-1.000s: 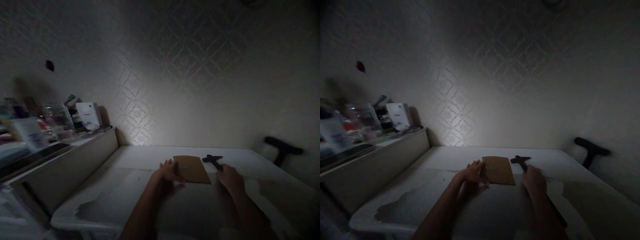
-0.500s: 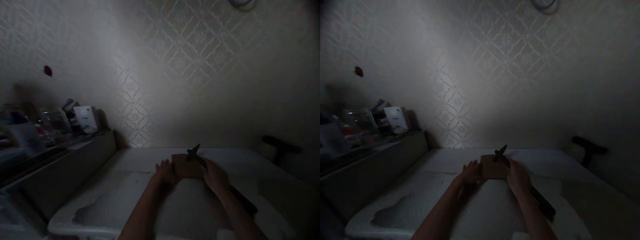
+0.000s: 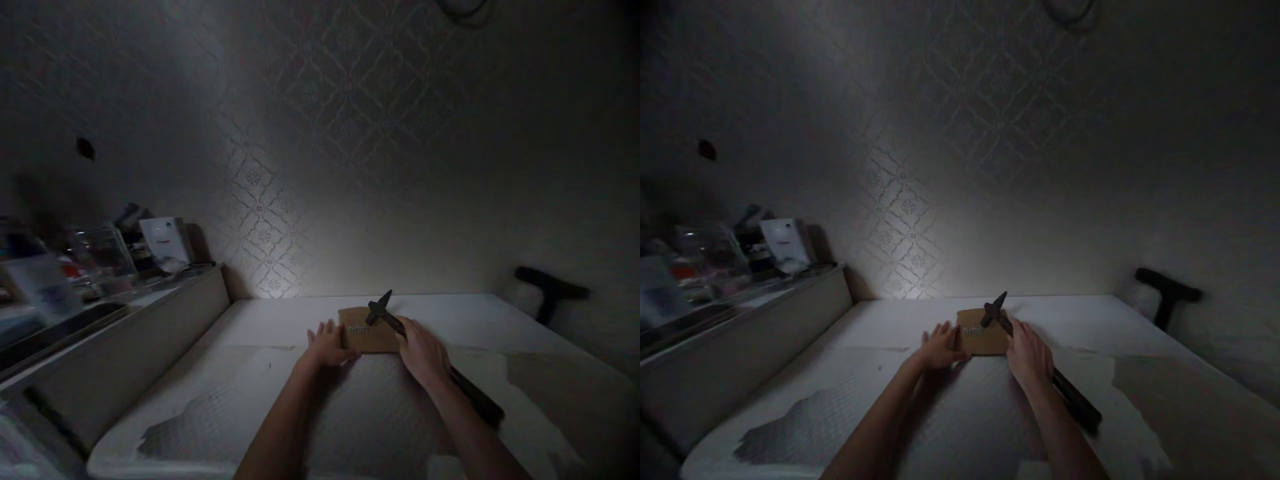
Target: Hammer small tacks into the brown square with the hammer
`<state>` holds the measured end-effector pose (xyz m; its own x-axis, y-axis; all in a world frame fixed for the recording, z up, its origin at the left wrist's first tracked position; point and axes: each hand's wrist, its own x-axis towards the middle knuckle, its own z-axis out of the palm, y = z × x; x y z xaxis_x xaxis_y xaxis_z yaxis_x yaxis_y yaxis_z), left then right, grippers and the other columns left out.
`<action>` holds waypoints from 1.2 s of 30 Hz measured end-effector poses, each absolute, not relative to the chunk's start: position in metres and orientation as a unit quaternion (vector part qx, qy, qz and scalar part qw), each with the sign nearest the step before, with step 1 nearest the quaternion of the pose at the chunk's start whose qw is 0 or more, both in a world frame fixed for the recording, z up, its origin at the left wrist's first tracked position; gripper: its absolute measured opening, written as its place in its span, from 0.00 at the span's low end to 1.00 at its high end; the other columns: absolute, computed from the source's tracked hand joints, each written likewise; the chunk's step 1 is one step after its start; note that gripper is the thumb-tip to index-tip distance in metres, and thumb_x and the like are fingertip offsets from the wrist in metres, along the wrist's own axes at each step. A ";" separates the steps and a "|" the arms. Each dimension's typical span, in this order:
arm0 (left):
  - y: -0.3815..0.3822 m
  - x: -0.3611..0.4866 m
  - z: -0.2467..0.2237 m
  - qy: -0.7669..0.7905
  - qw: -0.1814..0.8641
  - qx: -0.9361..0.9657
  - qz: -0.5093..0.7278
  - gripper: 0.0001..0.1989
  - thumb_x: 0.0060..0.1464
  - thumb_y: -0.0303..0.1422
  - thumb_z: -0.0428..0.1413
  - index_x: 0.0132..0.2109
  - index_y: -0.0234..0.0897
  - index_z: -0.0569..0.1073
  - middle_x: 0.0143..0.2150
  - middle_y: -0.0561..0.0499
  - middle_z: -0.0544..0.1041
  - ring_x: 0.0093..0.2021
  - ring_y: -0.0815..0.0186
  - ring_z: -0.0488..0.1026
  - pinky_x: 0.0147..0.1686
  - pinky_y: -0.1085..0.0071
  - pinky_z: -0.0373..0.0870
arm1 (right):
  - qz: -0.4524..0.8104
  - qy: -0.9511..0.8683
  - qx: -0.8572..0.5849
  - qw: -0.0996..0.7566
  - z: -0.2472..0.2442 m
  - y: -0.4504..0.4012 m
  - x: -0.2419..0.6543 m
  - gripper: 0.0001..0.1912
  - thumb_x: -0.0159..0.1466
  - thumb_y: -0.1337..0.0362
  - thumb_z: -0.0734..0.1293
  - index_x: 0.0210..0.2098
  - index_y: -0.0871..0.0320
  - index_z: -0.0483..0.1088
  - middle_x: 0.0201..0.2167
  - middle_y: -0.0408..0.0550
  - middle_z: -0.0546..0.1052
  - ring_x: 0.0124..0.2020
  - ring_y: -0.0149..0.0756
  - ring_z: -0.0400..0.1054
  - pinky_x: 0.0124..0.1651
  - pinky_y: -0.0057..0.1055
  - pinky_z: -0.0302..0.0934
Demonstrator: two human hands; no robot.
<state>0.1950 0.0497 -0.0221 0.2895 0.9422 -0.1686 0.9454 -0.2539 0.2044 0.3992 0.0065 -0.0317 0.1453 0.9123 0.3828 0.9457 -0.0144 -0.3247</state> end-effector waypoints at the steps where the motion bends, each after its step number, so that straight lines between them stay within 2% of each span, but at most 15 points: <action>1: 0.050 0.195 -0.022 0.595 0.134 0.793 -0.005 0.48 0.44 0.59 0.47 0.65 0.39 0.45 0.67 0.38 0.40 0.66 0.45 0.36 0.57 0.40 0.36 | -0.031 -0.653 -0.711 0.259 -0.032 0.006 0.399 0.19 0.64 0.69 0.56 0.54 0.60 0.62 0.47 0.53 0.72 0.46 0.41 0.66 0.42 0.32 0.58; 36: 0.052 0.195 -0.027 0.595 0.134 0.793 -0.001 0.47 0.43 0.60 0.47 0.65 0.41 0.45 0.67 0.39 0.41 0.66 0.45 0.37 0.58 0.40 0.36 | -0.048 -0.665 -0.684 0.297 -0.032 0.005 0.396 0.19 0.63 0.71 0.57 0.53 0.57 0.61 0.49 0.49 0.71 0.47 0.39 0.65 0.43 0.32 0.57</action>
